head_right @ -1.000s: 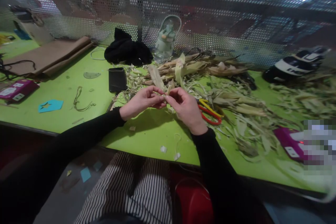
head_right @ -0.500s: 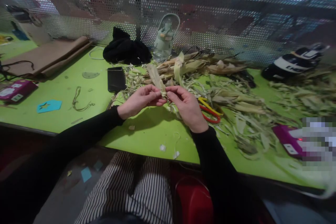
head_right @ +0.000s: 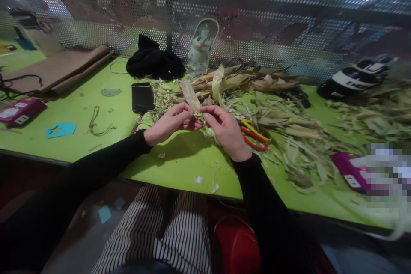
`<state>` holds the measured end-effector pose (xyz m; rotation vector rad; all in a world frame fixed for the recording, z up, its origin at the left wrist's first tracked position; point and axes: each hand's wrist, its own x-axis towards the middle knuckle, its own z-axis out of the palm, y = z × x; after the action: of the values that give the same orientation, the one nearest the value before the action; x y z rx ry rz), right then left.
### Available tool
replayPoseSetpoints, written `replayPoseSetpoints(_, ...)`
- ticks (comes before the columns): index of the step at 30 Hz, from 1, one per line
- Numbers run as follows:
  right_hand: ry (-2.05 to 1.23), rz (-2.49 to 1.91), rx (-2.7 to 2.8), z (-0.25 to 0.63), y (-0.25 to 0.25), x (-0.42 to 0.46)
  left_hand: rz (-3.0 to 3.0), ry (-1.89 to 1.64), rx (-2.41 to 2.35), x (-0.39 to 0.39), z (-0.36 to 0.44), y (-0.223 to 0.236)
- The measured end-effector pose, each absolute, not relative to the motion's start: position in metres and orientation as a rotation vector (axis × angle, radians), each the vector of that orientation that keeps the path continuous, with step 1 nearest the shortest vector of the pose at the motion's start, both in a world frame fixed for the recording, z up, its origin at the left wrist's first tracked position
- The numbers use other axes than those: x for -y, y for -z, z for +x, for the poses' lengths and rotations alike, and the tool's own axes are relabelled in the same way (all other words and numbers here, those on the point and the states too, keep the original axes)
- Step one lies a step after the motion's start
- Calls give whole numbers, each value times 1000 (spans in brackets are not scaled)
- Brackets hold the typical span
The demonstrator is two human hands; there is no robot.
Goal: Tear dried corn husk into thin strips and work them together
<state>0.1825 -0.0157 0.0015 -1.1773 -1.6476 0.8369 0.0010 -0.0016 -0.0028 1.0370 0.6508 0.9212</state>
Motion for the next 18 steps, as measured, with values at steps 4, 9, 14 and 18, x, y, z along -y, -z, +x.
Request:
replayPoseSetpoints(4, -791, -1225, 1703, 182, -1, 15, 1121, -926, -679, 2, 1, 3)
replayPoseSetpoints(9, -761, -1223, 1637, 180, -2, 16, 1175, -915, -665, -2, 0, 5)
replayPoseSetpoints(14, -797, -1228, 1679, 180, -6, 19, 1152, -916, -695, -5, -1, 6)
replayPoseSetpoints(18, -754, -1259, 1701, 183, -8, 19, 1155, -906, -728, -2, -1, 1)
